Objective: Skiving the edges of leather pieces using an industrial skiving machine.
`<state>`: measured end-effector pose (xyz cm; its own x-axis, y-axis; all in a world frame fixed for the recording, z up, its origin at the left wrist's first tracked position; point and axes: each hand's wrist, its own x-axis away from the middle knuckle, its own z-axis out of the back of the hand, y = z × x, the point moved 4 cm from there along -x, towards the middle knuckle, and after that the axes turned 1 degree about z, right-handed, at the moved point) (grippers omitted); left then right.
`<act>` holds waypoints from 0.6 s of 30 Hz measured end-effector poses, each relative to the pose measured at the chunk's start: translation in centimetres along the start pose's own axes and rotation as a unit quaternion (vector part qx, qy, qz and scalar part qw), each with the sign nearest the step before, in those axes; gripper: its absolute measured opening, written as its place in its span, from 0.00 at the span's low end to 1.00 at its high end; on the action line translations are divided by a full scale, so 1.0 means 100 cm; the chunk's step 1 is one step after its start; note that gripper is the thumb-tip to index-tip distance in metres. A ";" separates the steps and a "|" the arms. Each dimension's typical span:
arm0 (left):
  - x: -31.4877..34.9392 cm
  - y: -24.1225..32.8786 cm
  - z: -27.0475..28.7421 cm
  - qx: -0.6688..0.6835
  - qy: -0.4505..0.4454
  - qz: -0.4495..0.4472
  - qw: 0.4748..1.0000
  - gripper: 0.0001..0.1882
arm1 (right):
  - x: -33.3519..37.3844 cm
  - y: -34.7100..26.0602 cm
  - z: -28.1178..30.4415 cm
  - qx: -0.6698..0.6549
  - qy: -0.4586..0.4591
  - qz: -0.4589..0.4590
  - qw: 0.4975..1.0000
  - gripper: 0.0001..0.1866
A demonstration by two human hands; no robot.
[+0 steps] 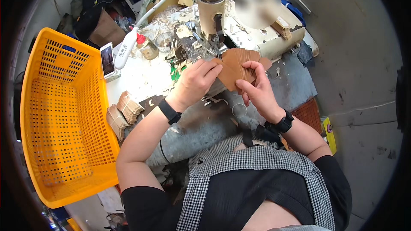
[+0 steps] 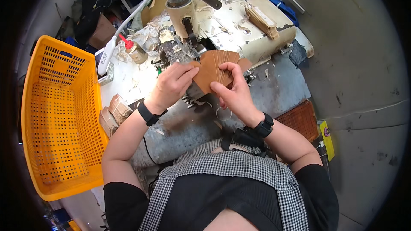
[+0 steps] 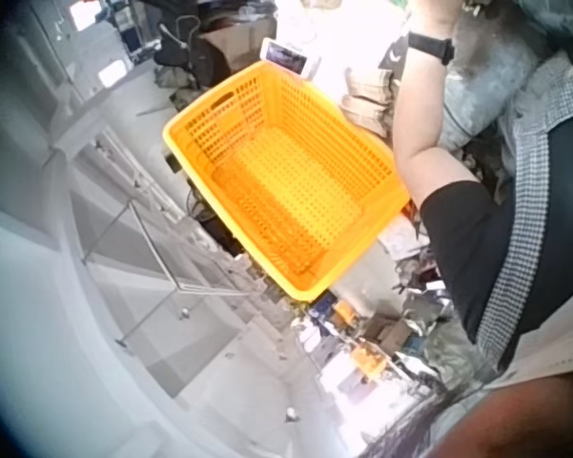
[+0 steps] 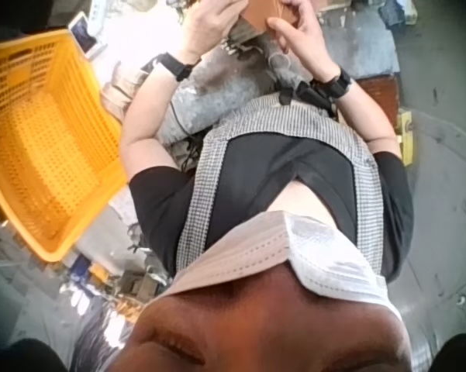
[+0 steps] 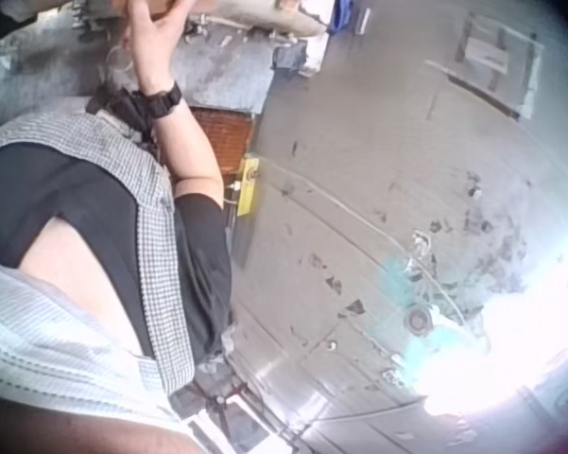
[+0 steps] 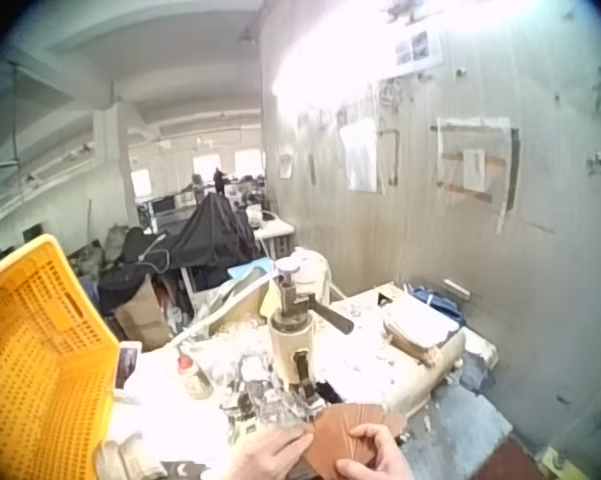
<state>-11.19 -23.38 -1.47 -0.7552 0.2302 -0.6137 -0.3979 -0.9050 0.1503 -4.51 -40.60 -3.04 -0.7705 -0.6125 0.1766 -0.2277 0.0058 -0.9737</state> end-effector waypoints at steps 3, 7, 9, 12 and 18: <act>-0.001 -0.002 -0.001 0.003 0.013 0.003 1.000 0.16 | -0.003 0.000 0.000 0.007 -0.004 0.006 1.000 0.25; -0.006 0.000 -0.004 0.020 0.010 0.010 1.000 0.14 | -0.010 0.005 0.005 0.007 0.023 0.025 0.999 0.24; -0.008 0.011 -0.002 0.043 0.010 0.015 0.999 0.19 | -0.009 0.005 0.014 -0.013 -0.021 0.033 0.999 0.23; -0.015 0.035 0.002 0.047 0.012 -0.022 0.999 0.27 | 0.000 -0.001 0.018 0.034 -0.130 0.105 0.985 0.25; -0.008 0.064 -0.032 0.055 -0.062 -0.100 0.992 0.39 | 0.022 0.007 0.028 0.187 -0.308 0.098 0.928 0.34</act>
<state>-11.49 -30.47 -2.50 -0.7104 0.4494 -0.5417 -0.5958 -0.7936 0.1230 -4.74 -44.13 -3.78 -0.2624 -0.9649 -0.0133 0.1928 -0.0390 -0.9805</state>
